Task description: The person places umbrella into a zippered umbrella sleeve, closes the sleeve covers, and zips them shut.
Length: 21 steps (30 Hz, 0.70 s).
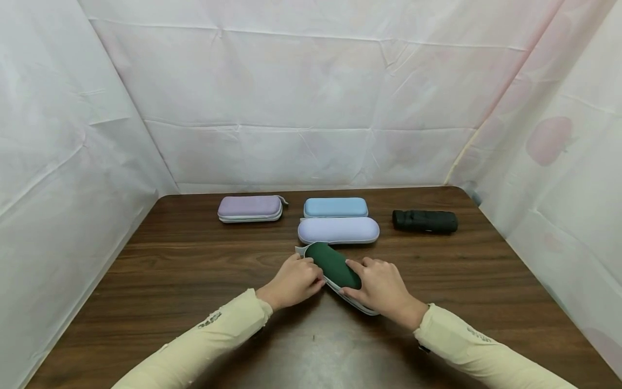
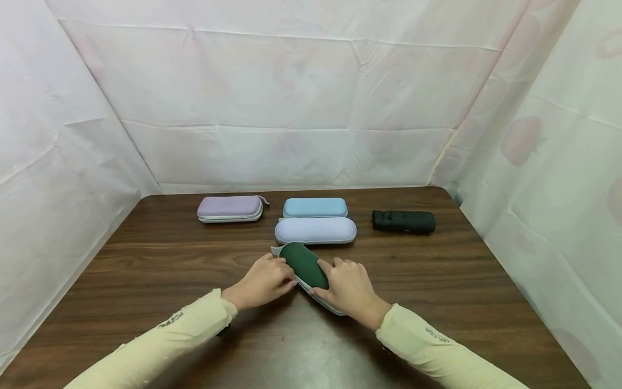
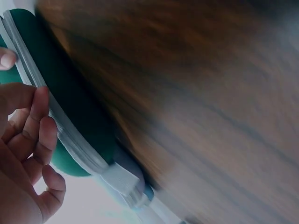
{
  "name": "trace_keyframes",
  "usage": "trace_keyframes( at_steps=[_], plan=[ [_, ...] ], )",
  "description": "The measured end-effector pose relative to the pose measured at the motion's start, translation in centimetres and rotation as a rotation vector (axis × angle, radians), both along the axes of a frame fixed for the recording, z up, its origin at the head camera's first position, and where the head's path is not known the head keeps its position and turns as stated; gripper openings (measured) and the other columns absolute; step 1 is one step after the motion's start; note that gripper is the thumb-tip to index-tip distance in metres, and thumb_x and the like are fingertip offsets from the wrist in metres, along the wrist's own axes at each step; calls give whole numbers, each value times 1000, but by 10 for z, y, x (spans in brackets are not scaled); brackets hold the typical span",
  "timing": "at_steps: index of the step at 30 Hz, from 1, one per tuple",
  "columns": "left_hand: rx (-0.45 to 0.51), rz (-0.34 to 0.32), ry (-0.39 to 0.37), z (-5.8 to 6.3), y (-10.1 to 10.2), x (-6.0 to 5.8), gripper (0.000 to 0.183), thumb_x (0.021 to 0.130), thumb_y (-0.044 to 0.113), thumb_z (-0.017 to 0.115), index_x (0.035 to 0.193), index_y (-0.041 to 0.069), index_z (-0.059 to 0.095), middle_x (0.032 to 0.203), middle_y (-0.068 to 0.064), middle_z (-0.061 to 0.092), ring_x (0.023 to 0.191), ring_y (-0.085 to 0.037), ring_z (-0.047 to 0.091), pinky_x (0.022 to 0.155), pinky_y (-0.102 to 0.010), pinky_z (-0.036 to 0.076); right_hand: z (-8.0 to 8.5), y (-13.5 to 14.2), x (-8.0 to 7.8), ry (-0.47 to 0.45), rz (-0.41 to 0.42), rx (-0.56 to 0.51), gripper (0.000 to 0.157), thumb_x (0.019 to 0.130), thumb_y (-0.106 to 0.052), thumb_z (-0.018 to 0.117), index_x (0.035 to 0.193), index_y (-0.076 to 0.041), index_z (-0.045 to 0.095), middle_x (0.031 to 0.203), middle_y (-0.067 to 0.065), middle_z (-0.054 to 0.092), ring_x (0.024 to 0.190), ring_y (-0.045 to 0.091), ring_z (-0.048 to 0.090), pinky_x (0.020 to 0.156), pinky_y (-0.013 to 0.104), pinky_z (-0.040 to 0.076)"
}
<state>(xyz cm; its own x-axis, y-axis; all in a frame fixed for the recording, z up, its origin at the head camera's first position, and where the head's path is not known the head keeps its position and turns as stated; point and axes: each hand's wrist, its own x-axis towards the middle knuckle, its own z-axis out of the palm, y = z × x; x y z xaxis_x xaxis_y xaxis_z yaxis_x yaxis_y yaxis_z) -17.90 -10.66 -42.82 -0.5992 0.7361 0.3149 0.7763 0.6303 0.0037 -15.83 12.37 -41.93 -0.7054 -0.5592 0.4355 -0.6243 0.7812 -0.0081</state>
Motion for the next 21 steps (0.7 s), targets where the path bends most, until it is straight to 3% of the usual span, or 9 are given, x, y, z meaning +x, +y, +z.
trace_keyframes(
  at_steps=[3,6,8,10,14,17,21],
  plan=[
    [-5,-3,-14,2,3,4,16,89,21,67,73,20,71,66,12,61,66,-9,53,61,-27,34,4,-3,3,-3,1,44,63,72,-56,76,110,-6,70,77,8,64,60,17,59,47,32,47],
    [-5,3,-20,4,3,5,15,88,21,67,74,20,71,67,12,61,66,-9,53,60,-26,33,11,-4,-1,5,38,106,50,82,-47,71,107,-4,70,76,8,65,60,18,60,47,32,48],
    [3,3,-24,5,2,5,14,88,20,67,75,20,71,67,12,61,67,-9,53,60,-26,33,18,-3,-9,2,122,184,41,87,-34,69,113,-2,67,86,9,67,70,19,63,53,32,51],
    [9,-3,-36,5,1,5,12,88,20,67,77,20,72,70,12,63,68,-9,54,61,-27,34,26,-2,-19,5,242,307,36,91,-21,66,122,-4,62,106,9,66,90,21,64,70,34,53],
    [9,-9,-52,6,-1,5,11,88,19,68,78,20,73,73,10,65,71,-9,57,61,-28,37,40,-4,-39,46,487,618,57,89,-10,66,142,-13,45,145,5,43,133,20,39,104,38,34],
    [-8,-5,-64,6,-2,6,12,87,20,68,76,21,71,73,10,64,72,-8,57,61,-28,37,43,-10,-47,123,583,756,60,90,-13,66,145,-17,42,150,2,36,138,17,30,109,37,26],
    [-19,0,-82,7,-5,7,13,87,19,67,75,21,71,74,10,64,74,-7,58,63,-28,37,48,-17,-51,139,619,787,59,89,-12,67,143,-19,45,148,0,40,138,17,31,110,37,25]
  ],
)
